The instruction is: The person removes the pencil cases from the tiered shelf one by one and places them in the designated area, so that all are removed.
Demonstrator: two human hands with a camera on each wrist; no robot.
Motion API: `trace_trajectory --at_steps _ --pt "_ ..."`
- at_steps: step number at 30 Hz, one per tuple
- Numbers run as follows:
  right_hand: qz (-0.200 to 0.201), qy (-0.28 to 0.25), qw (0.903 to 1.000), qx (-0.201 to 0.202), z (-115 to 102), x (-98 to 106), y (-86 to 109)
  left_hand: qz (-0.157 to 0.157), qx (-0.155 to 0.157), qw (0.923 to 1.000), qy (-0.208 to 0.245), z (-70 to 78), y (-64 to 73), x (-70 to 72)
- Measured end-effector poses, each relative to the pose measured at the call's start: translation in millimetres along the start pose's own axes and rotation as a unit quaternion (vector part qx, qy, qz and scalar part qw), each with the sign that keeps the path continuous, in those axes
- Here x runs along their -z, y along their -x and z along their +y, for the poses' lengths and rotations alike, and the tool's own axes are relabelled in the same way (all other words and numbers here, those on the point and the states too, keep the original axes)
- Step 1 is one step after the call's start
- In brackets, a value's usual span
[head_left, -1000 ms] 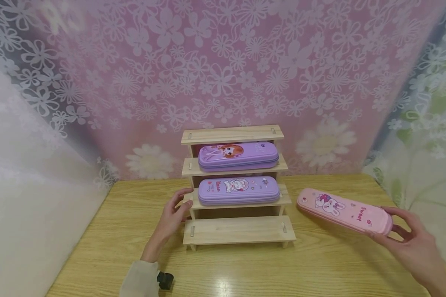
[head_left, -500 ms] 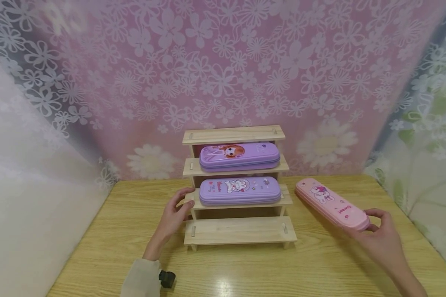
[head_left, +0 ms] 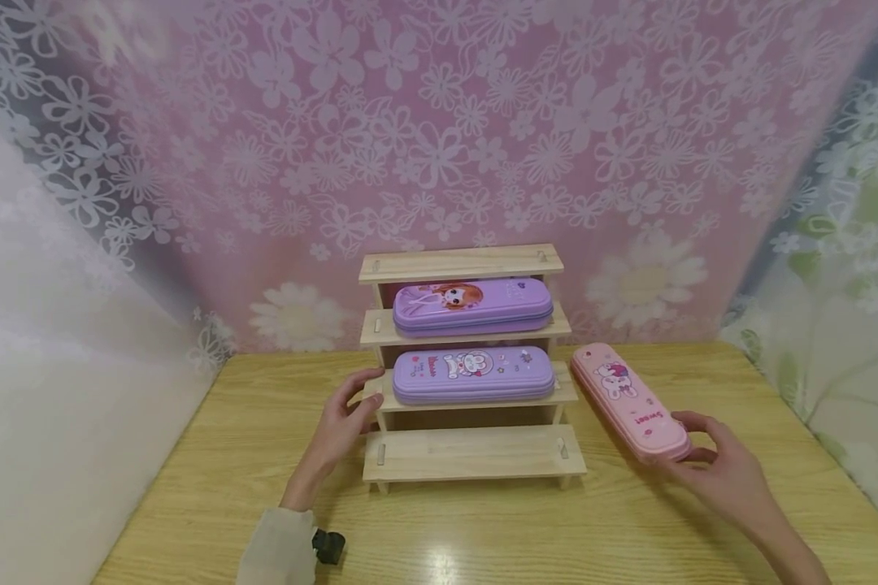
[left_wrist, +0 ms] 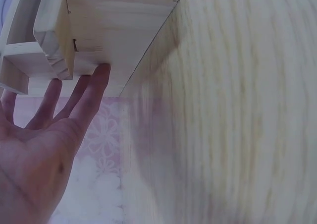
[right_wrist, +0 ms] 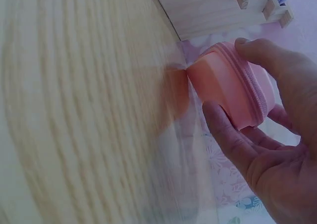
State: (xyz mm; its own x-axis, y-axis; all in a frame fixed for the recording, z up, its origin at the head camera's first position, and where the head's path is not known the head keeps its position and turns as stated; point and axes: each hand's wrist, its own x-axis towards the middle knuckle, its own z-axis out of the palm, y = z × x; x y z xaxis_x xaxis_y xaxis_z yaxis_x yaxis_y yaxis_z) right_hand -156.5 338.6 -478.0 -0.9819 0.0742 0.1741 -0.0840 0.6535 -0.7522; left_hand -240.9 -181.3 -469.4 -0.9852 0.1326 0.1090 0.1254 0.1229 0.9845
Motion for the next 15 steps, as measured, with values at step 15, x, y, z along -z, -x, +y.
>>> trace_trajectory --at_steps 15 --pt "-0.034 0.057 0.9977 -0.011 -0.6 -10.8 -1.8 -0.006 0.002 1.0000 -0.001 -0.8 -1.1 1.1"
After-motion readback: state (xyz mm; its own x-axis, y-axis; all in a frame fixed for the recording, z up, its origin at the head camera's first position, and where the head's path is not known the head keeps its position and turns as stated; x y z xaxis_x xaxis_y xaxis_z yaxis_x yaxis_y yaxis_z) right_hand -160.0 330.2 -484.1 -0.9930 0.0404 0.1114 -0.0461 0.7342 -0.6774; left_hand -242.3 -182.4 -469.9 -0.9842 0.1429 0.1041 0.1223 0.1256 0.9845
